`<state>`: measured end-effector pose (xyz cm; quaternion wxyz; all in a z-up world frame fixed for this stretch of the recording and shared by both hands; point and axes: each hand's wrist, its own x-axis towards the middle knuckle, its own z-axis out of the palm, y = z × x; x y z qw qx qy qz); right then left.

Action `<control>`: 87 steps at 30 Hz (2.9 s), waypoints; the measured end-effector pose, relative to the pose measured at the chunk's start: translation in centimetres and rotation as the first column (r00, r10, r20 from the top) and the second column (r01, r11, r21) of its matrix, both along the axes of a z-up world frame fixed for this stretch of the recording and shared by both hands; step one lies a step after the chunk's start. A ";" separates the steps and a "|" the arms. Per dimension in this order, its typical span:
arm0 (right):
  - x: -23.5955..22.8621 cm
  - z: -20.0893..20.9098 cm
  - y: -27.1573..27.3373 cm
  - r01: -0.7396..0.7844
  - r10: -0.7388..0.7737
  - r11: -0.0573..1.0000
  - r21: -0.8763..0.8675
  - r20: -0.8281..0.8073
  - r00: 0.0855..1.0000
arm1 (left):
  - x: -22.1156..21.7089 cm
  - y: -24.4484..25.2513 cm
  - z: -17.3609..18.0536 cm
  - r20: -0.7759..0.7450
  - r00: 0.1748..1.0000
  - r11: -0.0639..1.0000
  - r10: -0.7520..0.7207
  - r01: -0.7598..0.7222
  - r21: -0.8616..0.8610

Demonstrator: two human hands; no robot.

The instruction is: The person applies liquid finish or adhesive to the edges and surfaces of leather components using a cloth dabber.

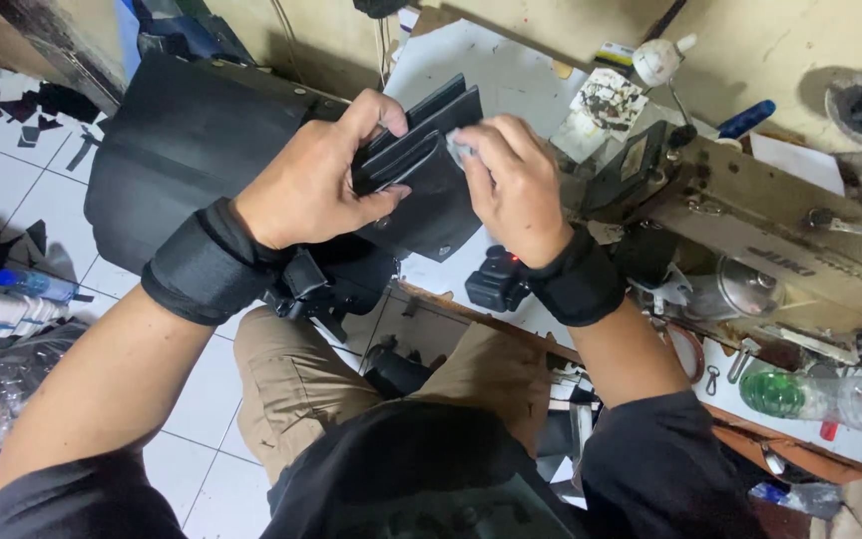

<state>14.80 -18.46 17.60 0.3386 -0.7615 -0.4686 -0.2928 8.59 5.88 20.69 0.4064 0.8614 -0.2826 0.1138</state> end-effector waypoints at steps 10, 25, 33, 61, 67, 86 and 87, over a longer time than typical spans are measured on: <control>-1.9 -4.0 1.3 0.007 0.018 0.987 0.158 -0.155 0.988 | 0.5 -0.5 0.0 0.015 1.000 1.000 0.022 -0.022 0.021; -1.6 -4.2 1.0 0.086 -0.045 0.966 0.243 -0.169 0.985 | 0.4 -1.2 0.3 -0.048 0.999 0.999 0.017 -0.016 0.033; -1.9 -3.8 1.3 0.082 -0.040 0.962 0.260 -0.162 0.986 | 0.5 -1.1 0.3 -0.070 0.997 0.999 0.036 -0.033 0.036; -1.6 -5.1 0.9 0.135 -0.071 0.956 0.262 -0.239 0.968 | 1.3 -1.1 0.4 -0.055 0.998 0.999 0.024 -0.022 0.041; -2.0 -4.5 1.0 0.109 -0.064 0.962 0.251 -0.181 0.981 | 1.5 -1.2 0.5 -0.056 0.998 0.999 0.039 -0.037 0.031; -1.9 -4.6 0.8 0.126 -0.117 0.952 0.278 -0.047 0.992 | 1.2 -2.5 1.1 -0.028 1.000 0.998 0.015 -0.013 0.056; -1.7 -4.6 0.8 0.120 -0.114 0.952 0.280 -0.039 0.993 | 1.3 -2.4 1.3 -0.019 1.000 0.998 0.018 -0.017 0.056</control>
